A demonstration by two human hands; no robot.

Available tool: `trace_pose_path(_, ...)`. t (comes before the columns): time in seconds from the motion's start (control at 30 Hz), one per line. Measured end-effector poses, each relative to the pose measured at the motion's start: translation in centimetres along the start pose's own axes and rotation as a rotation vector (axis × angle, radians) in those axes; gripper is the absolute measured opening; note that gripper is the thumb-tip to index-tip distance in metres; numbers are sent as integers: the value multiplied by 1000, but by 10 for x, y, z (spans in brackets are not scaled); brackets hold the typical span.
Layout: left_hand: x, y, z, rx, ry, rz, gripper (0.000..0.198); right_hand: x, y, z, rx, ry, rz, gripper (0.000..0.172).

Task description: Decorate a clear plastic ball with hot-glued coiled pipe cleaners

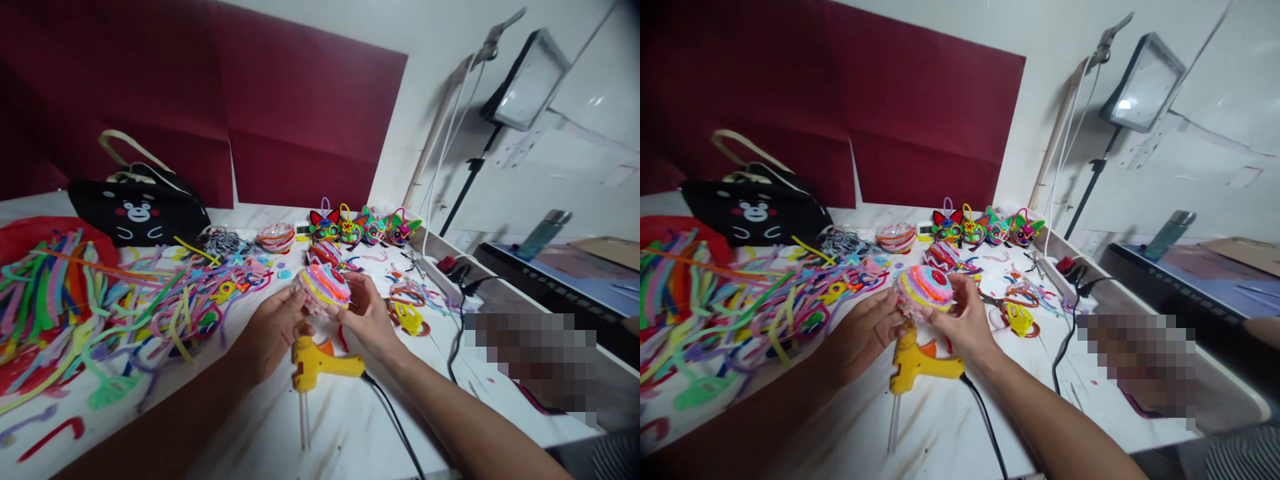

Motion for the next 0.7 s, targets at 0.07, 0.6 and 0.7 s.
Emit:
trace_pose_path(0.07,-2,2,5,-30,-50,3,25,0,1,0,19,3,-3,55)
trace_pose_path(0.6,-6,4,2,53,-121,17,23,9,7,11,-30,43,14,50)
trace_pose_path(0.7,-6,3,-1,68,-110,11,26,7,7,11,-47,61,0,51)
Point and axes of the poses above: each hand's wrist, its own y-axis away from the middle knuckle, its own z-axis out of the palm, x = y × z, the point moved 9 cm from there along -y, towards the middle knuckle, and after that the axes turned 3 degrees about z, right-handed, at the moved point
